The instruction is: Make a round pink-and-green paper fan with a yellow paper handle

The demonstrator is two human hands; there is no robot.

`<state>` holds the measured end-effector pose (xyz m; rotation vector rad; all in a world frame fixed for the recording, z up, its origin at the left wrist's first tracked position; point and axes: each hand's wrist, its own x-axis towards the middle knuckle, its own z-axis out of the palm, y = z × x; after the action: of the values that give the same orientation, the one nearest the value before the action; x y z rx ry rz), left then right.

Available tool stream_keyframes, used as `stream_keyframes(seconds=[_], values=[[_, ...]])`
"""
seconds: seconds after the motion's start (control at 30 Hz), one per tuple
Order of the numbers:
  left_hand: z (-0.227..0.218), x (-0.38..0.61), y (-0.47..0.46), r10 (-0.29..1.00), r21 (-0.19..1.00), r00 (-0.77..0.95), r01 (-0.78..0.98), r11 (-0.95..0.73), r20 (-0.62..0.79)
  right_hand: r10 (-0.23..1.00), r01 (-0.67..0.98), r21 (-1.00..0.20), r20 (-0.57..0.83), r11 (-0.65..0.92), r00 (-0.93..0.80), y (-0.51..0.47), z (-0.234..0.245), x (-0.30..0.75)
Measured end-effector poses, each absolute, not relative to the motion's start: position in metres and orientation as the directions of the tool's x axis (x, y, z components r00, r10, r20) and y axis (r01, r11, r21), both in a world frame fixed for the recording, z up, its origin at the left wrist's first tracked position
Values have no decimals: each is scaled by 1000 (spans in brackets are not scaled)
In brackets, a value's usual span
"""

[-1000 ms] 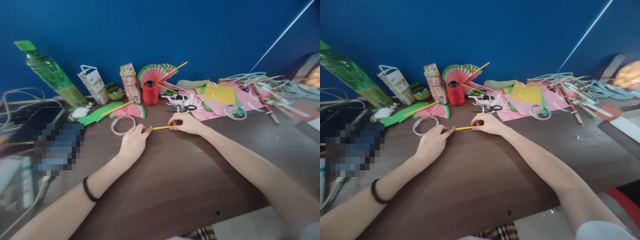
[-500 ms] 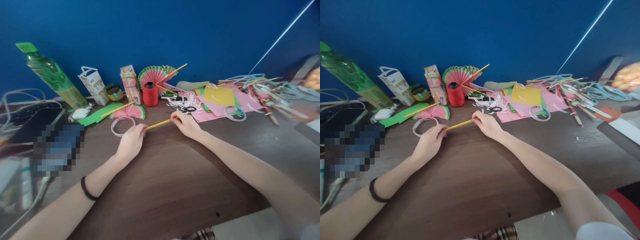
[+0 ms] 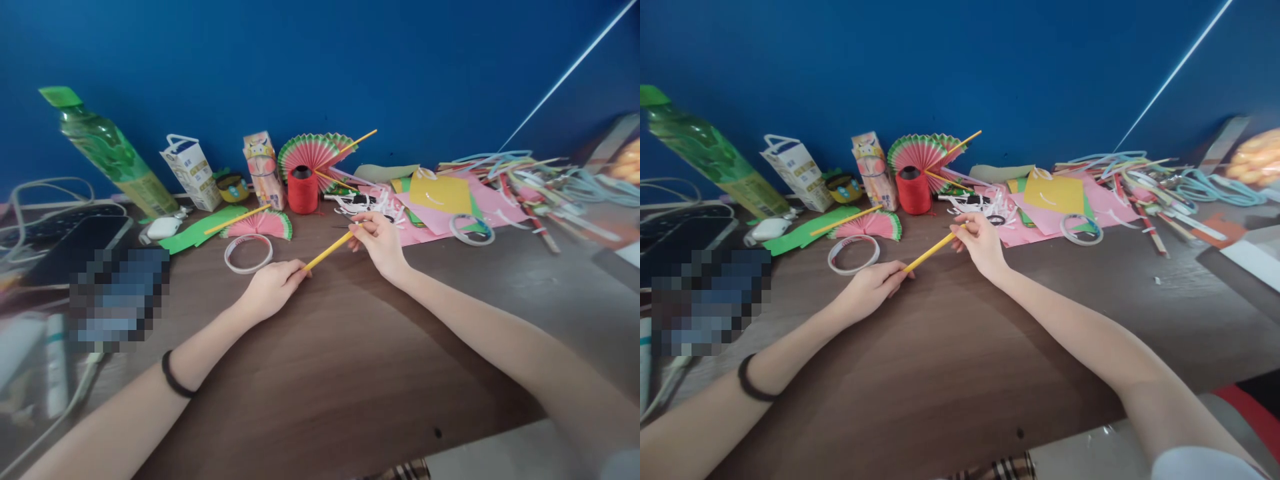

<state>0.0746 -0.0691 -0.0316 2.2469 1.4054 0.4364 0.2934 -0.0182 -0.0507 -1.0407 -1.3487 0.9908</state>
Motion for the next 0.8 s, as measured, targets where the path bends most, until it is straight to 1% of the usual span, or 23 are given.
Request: stream_keyframes(seconds=[0.13, 0.23, 0.4, 0.5, 0.57, 0.63, 0.7, 0.73, 0.8], values=[[-32, 74, -69, 914, 556, 405, 758, -341, 9, 979, 3, -980, 200, 200, -47, -20, -52, 291], [-34, 73, -69, 913, 552, 407, 758, -347, 16, 977, -19, -981, 194, 193, -89, -21, -53, 291], [-35, 73, -68, 909, 531, 416, 762, -371, 38, 978, -67, -983, 180, 174, -105, -21, -55, 291], [-35, 74, -69, 901, 515, 431, 762, -393, 50, 977, -45, -983, 183, 179, -109, -19, -57, 292], [-36, 74, -70, 907, 479, 409, 779, -405, 102, 974, 11, -979, 202, 204, -101, -16, -58, 293], [-36, 73, -72, 915, 391, 329, 830, -399, 234, 971, 77, -969, 231, 236, -65, -14, -60, 295], [-35, 72, -73, 885, 236, 255, 901, -364, 390, 967, 142, -957, 253, 255, -28, -11, -61, 297], [-34, 71, -74, 864, 138, 245, 932, -335, 441, 966, 176, -950, 258, 258, -21, -10, -62, 298], [-32, 69, -74, 852, -48, 262, 962, -270, 453, 965, 254, -931, 262, 261, -31, -8, -63, 299]])
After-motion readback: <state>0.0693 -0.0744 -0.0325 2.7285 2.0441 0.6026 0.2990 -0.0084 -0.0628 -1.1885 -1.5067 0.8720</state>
